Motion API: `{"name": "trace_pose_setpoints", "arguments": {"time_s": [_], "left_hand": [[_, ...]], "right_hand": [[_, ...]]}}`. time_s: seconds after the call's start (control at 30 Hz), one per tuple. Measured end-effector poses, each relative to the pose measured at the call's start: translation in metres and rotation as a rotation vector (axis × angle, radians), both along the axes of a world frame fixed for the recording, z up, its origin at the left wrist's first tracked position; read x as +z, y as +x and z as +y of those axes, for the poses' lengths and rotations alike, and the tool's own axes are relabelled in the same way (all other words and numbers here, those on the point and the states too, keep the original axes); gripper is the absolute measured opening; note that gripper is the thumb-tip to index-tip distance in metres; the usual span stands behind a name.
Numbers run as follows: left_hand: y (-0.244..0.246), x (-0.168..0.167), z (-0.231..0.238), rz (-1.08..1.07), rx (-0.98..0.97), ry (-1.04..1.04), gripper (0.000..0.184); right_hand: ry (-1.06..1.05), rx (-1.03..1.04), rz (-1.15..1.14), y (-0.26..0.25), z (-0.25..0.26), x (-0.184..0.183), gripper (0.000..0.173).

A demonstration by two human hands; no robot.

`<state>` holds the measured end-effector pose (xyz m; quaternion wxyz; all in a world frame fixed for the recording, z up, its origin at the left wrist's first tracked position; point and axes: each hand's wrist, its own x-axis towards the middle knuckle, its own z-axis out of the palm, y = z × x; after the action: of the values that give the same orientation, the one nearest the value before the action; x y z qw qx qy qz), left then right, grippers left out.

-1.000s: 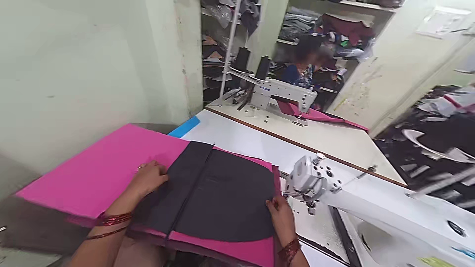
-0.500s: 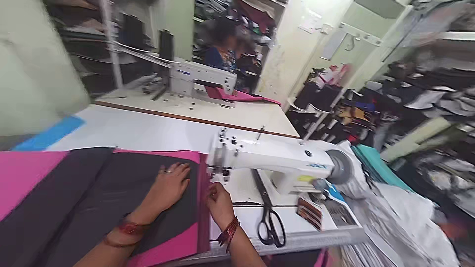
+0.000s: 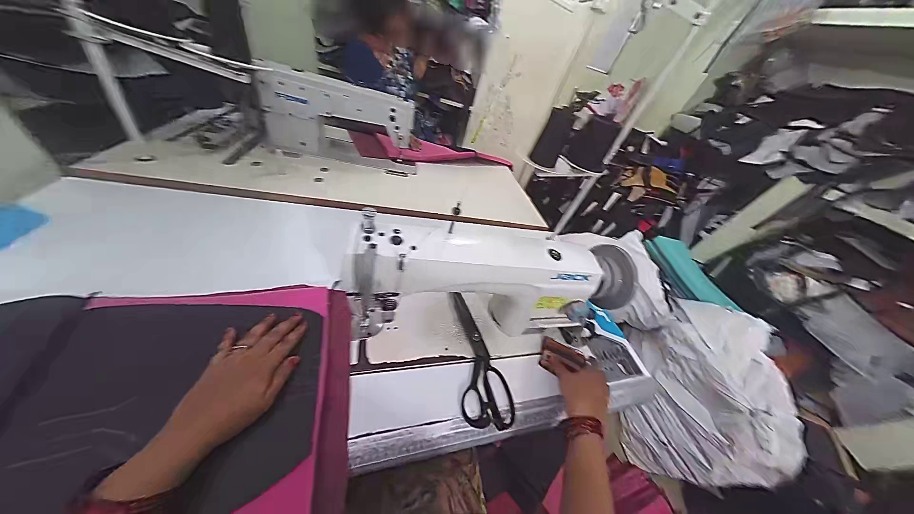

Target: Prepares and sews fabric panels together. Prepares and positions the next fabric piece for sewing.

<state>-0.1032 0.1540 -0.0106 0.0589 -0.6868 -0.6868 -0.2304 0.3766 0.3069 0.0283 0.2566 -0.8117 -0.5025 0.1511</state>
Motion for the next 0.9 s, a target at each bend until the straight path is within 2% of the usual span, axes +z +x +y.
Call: {"name": "trace_pose_setpoints", "arguments": {"time_s": [0.1,0.17,0.23,0.3,0.37,0.43,0.47,0.57,0.67,0.73,0.9], "left_hand": [[0.010,0.008,-0.012,-0.017,0.016,-0.034,0.054],[0.012,0.014,-0.017,-0.051,0.032,-0.137,0.051],[0.011,0.020,-0.015,-0.079,0.042,-0.216,0.050],[0.012,0.022,-0.011,-0.084,0.047,-0.240,0.051],[0.013,0.023,-0.009,-0.096,0.050,-0.269,0.052],[0.012,0.025,-0.009,-0.118,0.061,-0.285,0.052],[0.012,0.027,-0.010,-0.134,0.064,-0.288,0.052],[0.011,0.030,-0.011,-0.190,0.061,-0.287,0.054],[0.009,0.034,-0.008,-0.220,0.072,-0.327,0.053],[0.009,0.037,-0.008,-0.230,0.083,-0.403,0.054],[0.010,0.039,-0.007,-0.233,0.092,-0.437,0.054]], "right_hand": [[0.423,0.059,0.339,0.000,-0.012,-0.008,0.095],[0.583,0.181,0.398,-0.029,-0.036,0.000,0.082],[0.634,0.433,0.355,-0.079,-0.071,0.002,0.049],[0.641,0.803,0.264,-0.142,-0.103,-0.004,0.028],[0.788,1.087,0.050,-0.204,-0.120,-0.015,0.031],[0.934,1.216,-0.146,-0.254,-0.116,-0.025,0.035],[0.943,1.250,-0.221,-0.275,-0.109,-0.027,0.037],[0.786,1.279,-0.337,-0.321,-0.082,-0.025,0.039],[0.585,1.307,-0.315,-0.338,-0.061,-0.018,0.041],[0.542,1.334,-0.277,-0.333,-0.063,-0.019,0.041],[0.670,1.420,-0.276,-0.274,-0.122,-0.031,0.040]]}}
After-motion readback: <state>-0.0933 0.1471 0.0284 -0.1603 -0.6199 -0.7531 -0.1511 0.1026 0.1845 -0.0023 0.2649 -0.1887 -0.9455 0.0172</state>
